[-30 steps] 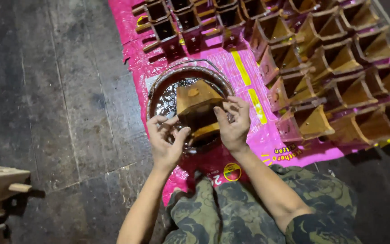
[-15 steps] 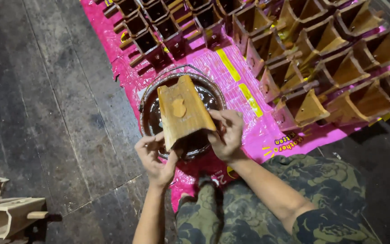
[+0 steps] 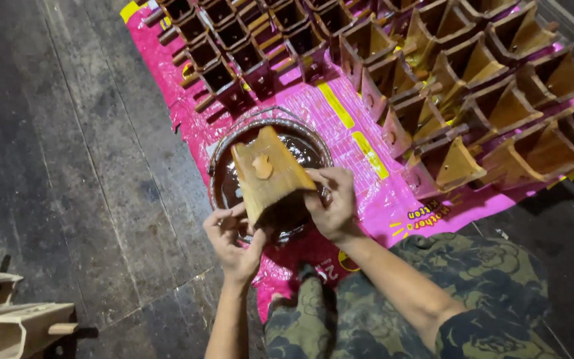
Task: Staining small wooden birdhouses by dipping them into a bowl of dark finish and arranging them on a plastic sheet to dry.
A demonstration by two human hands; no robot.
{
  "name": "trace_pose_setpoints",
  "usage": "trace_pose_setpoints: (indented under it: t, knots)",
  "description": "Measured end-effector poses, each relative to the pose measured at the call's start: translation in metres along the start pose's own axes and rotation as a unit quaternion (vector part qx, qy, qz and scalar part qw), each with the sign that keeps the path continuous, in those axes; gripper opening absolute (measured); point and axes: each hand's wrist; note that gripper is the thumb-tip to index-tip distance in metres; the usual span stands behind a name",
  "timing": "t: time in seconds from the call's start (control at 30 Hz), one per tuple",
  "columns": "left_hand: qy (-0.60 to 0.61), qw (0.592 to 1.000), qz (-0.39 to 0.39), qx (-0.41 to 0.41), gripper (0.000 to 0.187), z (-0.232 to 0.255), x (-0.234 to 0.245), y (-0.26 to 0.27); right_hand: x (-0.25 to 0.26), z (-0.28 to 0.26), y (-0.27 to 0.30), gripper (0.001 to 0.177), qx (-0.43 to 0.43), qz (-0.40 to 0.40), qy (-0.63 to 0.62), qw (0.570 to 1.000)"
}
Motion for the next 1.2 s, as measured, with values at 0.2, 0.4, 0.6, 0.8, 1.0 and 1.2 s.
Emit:
trace_pose_setpoints:
  t: [0.2,0.4,0.6,0.8,1.0,1.2]
  knots:
    - [-0.031,0.999,0.026,-0.015,0.064,0.014,-0.006,-0.020,-0.017,0.014,-0.010,0.039,-0.009,0.007,0.082,0.997]
    - [-0.023,0.999,0.016,-0.033,0.056,-0.007,0.006,-0.011,-0.011,-0.003,-0.022,0.031,0.095,-0.017,0.128,0.987]
    - [-0.011,0.998,0.022,-0.058,0.065,0.007,0.006,-0.003,-0.009,0.001,-0.006,0.065,0.128,0.021,0.061,0.990]
    - [-0.038,0.998,0.039,-0.022,0.069,0.001,-0.003,-0.013,-0.014,0.011,-0.008,0.038,-0.027,-0.021,0.087,0.996]
    - [-0.003,1.000,0.012,-0.009,0.068,-0.002,0.001,-0.014,-0.006,0.002,-0.021,0.032,0.078,-0.041,0.129,0.988]
    - [-0.004,1.000,0.001,-0.012,0.077,-0.019,0.014,-0.001,-0.011,0.034,0.012,0.065,0.099,0.015,-0.003,0.995]
Point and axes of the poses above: each hand's wrist, its own y-axis away from the middle knuckle, its own x-axis out of the back of the hand, z = x × y, and after that the axes turned 4 degrees about y, right-handed
